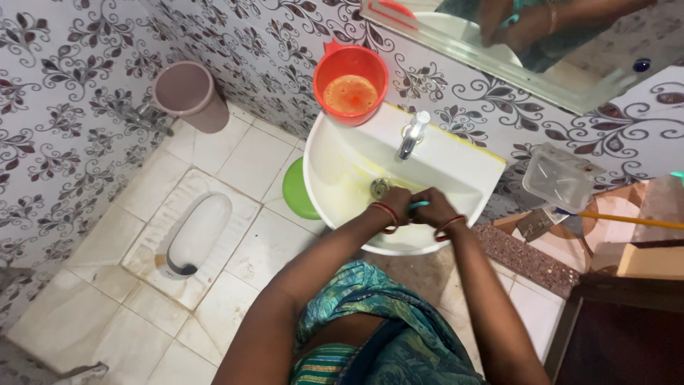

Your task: The person scrubs a white bathroom sink with a blue brush, repeatedly dipping the brush into a red bucket containing soapy water. The person scrubs the basin and faucet area throughout the clip.

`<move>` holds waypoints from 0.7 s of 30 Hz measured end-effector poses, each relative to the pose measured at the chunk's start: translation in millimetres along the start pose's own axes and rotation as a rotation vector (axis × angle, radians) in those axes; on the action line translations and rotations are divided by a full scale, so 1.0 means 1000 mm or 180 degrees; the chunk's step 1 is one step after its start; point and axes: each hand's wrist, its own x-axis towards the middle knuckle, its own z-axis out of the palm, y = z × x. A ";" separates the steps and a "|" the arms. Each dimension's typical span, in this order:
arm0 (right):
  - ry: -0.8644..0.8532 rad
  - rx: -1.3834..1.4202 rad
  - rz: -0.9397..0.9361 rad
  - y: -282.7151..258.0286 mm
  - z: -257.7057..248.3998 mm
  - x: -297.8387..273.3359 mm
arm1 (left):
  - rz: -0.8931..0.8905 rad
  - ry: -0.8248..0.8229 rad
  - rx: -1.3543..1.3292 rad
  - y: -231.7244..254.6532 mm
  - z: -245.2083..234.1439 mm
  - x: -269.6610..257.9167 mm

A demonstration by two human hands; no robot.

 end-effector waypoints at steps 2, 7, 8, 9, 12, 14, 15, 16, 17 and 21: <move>0.0020 -0.0591 0.0534 -0.023 -0.031 -0.022 | 0.0385 0.0131 -0.0286 0.021 0.004 0.008; 0.0443 -0.1985 0.0332 -0.059 -0.030 -0.038 | 0.0661 0.0787 -0.1228 0.036 0.008 0.003; 0.0507 -0.1987 0.0283 -0.057 -0.022 -0.034 | 0.0654 0.0818 -0.1166 0.033 0.004 -0.003; 0.0363 -0.1460 0.0216 -0.050 -0.014 -0.029 | 0.0376 0.0701 -0.0945 0.027 -0.001 -0.011; 0.0042 0.0093 -0.0037 -0.022 0.014 -0.006 | -0.0321 0.0450 -0.0232 0.011 -0.023 -0.039; -0.0013 0.1081 -0.0243 -0.001 0.034 0.009 | -0.0595 0.0405 0.0294 0.011 -0.035 -0.048; 0.0041 0.1275 -0.0261 0.007 0.040 0.012 | -0.0676 0.0448 0.0346 0.015 -0.040 -0.047; 0.0096 0.1469 -0.0279 0.012 0.042 0.014 | -0.0757 0.0492 0.0398 0.019 -0.043 -0.045; 0.0160 0.1657 -0.0305 0.013 0.041 0.015 | -0.0827 0.0546 0.0454 0.024 -0.046 -0.041; 0.0216 0.0857 0.0440 -0.004 0.000 -0.012 | -0.0422 0.0072 -0.0017 0.040 -0.031 -0.017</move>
